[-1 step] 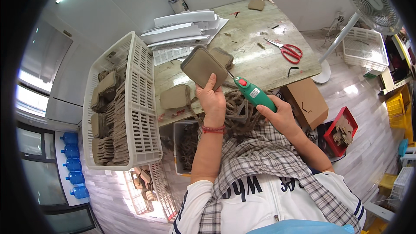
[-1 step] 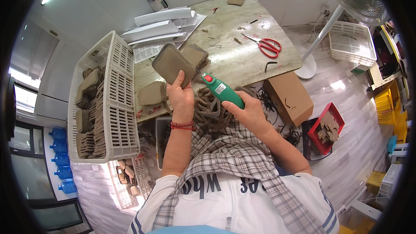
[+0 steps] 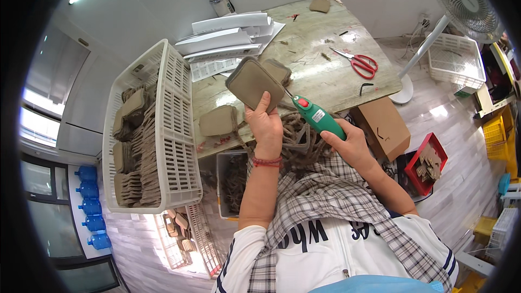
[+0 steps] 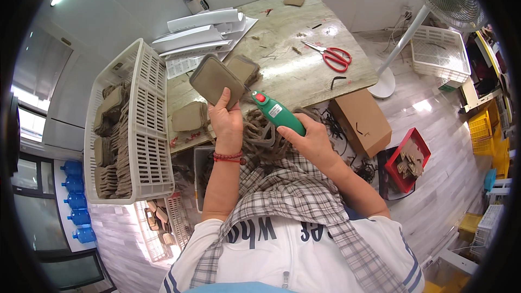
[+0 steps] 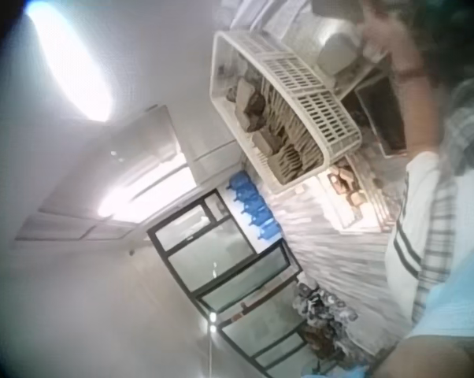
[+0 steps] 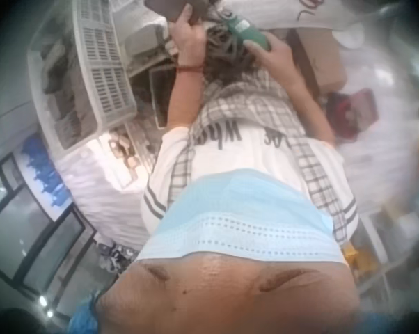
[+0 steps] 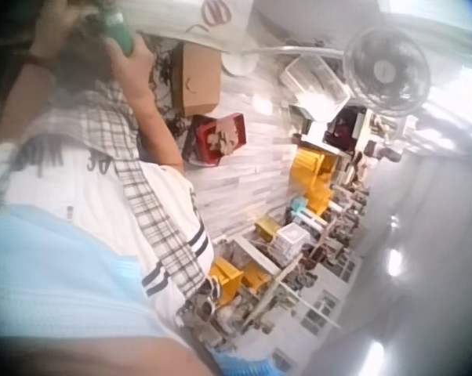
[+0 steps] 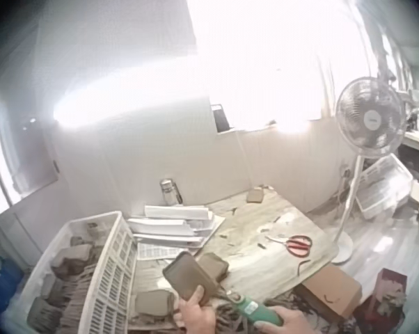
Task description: The person uses a green rotary tool to trim excess cord from the edges of rectangular brown pads. They handle the pads one at a time, rotating them to trim all sides, and place the finished pieces into a white plastic basket.
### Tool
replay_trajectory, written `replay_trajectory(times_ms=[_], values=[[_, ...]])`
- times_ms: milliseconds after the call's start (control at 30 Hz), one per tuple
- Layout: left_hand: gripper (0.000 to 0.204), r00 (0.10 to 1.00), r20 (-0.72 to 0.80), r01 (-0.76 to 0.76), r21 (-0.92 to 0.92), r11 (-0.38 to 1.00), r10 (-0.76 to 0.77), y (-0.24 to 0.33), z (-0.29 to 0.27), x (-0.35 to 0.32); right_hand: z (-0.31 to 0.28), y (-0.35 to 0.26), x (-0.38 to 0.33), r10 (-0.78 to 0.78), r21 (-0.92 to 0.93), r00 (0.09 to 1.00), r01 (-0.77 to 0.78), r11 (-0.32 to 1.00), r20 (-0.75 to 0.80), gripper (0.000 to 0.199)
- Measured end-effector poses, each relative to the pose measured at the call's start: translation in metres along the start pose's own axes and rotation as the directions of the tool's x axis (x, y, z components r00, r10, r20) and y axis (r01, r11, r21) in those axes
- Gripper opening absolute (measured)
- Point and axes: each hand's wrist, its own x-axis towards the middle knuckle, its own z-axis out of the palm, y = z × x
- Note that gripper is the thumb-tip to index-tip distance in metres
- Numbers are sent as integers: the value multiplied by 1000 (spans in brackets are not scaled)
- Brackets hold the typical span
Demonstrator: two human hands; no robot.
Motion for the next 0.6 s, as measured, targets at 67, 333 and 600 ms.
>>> replay_trajectory(times_ms=[67, 333, 600], values=[[45, 1000, -10, 9, -13, 1000, -9, -2, 3, -3, 1, 3, 0, -16, -12, 1000, 16, 1000, -10, 39], [42, 999, 30, 29, 36, 999, -31, -11, 4, -18, -1, -1, 0, -27, 14, 999, 27, 1000, -43, 39], [43, 990, 95, 92, 82, 992, -99, -19, -2, -33, -3, -11, 4, 4, 61, 999, -1, 998, -50, 39]])
